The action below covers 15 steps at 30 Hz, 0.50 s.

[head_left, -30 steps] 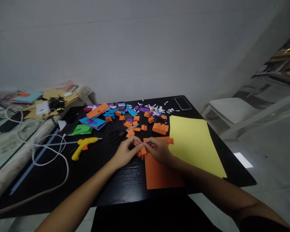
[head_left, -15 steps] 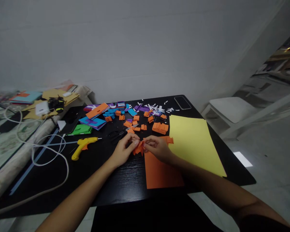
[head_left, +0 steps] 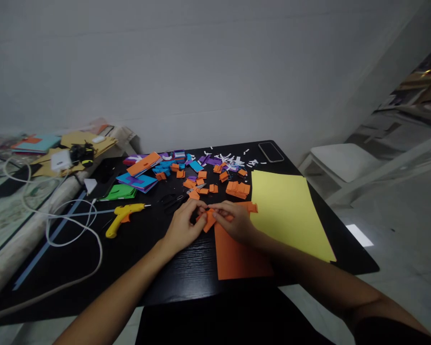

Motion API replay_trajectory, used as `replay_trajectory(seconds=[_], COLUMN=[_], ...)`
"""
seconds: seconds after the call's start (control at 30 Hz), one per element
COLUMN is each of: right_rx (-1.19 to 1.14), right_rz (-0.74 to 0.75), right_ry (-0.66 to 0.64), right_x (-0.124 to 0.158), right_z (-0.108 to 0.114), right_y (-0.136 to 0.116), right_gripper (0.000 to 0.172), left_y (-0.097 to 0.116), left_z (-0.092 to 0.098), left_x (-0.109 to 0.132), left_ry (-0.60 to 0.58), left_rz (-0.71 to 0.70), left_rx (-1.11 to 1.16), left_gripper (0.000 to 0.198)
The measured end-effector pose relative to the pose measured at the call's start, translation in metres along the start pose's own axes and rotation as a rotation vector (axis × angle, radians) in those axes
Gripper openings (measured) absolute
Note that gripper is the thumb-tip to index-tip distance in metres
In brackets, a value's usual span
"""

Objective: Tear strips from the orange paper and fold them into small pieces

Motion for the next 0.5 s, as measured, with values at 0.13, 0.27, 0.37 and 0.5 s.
replay_trajectory(seconds=[0.13,0.27,0.37,0.5], right_rx=[0.044,0.113,0.184,0.186], right_rz=[0.046,0.106,0.150,0.134], right_ry=[0.021,-0.003,-0.024,-0.038], right_x=[0.0019,0.0021,0.0021,0.0022], right_z=[-0.0009,-0.0023,-0.0023,-0.0024], right_y=[-0.0016,-0.0011,-0.0025,-0.0007], right_gripper=[0.019,0.010,0.011,0.011], left_y=[-0.0006,-0.0009,-0.0008,-0.0010], left_z=[-0.0021,-0.0026,-0.0031,-0.0037], left_x=[-0.0010,-0.0010,-0.0006,-0.0002], left_ry=[-0.024,-0.043,-0.051,-0.053], left_rz=[0.035,0.043,0.035,0.036], left_rx=[0.017,-0.010,-0.031,-0.049], left_gripper=[0.008,0.010,0.010,0.011])
Point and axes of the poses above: each hand's wrist, its own x-axis away from the middle knuckle, its own z-axis out of the back of the hand, y = z × x, the point moved 3 cm from there along -x, towards the middle knuckle, and after that the axes turned 10 degrees about -x, right-handed, at the moved point
